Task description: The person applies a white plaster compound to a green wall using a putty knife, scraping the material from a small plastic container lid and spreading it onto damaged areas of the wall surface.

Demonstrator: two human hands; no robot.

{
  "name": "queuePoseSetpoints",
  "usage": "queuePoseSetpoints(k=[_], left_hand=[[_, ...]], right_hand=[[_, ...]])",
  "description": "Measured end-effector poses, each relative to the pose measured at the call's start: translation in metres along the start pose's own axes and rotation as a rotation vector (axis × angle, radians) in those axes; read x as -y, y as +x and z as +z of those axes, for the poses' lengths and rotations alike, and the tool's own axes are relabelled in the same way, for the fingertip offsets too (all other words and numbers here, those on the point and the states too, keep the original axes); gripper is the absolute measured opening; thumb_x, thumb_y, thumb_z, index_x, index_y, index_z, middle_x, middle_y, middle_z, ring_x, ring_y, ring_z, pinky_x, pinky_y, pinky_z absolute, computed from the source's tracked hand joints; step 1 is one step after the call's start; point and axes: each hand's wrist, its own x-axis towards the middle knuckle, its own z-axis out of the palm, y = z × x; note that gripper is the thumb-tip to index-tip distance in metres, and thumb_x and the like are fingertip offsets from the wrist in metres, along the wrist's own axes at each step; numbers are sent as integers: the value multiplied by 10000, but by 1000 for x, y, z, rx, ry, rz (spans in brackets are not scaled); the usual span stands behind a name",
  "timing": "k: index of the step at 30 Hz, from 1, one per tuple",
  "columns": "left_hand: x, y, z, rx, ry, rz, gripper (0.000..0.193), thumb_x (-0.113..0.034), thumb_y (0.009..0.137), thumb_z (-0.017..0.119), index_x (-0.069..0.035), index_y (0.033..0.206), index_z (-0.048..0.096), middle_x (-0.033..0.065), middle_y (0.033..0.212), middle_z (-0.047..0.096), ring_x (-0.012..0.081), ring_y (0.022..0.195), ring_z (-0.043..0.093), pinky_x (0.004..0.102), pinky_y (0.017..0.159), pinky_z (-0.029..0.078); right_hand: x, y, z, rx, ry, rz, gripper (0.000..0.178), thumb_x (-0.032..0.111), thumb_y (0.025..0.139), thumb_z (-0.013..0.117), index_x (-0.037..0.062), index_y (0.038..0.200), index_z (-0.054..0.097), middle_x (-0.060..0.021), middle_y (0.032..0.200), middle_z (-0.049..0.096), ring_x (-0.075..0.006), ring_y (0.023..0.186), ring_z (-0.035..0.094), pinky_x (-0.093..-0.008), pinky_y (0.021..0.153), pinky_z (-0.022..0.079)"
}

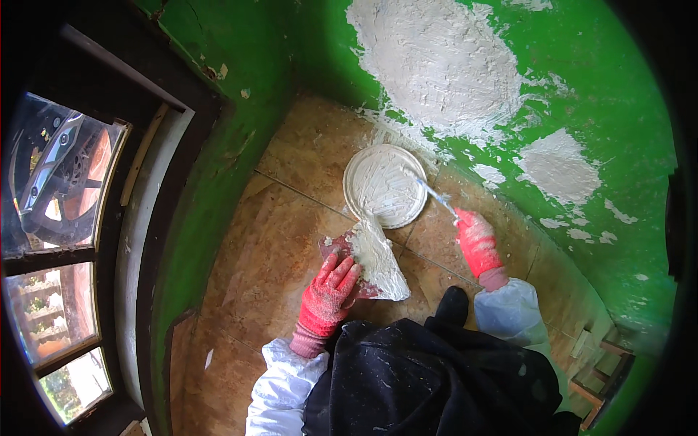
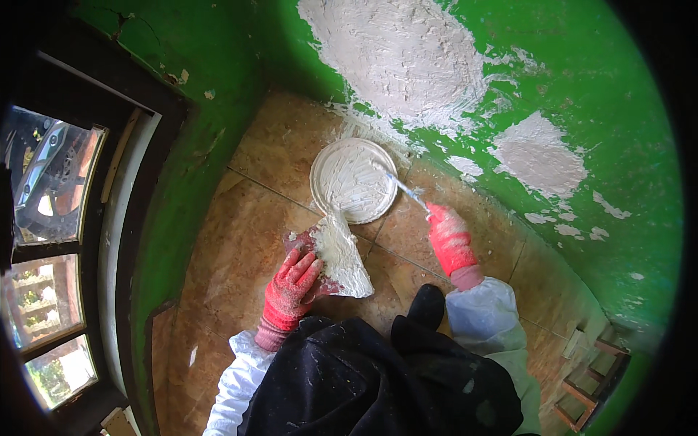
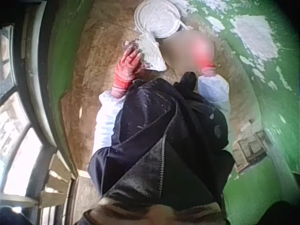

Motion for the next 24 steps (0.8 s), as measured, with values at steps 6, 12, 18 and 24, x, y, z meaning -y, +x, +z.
queuePoseSetpoints(k=[6,12,18,24], left_hand=[[-3,0,-7,7,34,-48,527,-131,661,678,-108,1174,561,85,1205,546,361,1147,489,400,903,467],[-3,-5,-9,-42,51,-67,474,-113,668,694,-116,1131,590,70,1165,578,341,1116,519,384,856,485],[-3,-5,-13,-77,63,-53,479,-89,654,685,-119,1124,594,67,1168,577,338,1117,519,382,859,485],[-1,-7,-11,-17,38,-64,541,-111,653,678,-102,1179,553,92,1216,536,359,1151,484,404,908,463]], right_hand=[[21,-22,-3,219,-190,-135,265,81,809,552,90,1061,633,-151,908,615,-316,841,596,-398,730,480],[35,-45,-15,187,-444,-355,249,78,812,560,72,1051,630,-162,919,622,-332,867,588,-412,763,473],[35,-48,-37,-12,-410,-181,260,64,806,555,78,1058,622,-156,913,612,-327,856,587,-416,752,469],[48,-61,-44,155,-570,-231,257,88,827,526,112,1067,612,-147,909,605,-342,850,586,-426,721,469]])
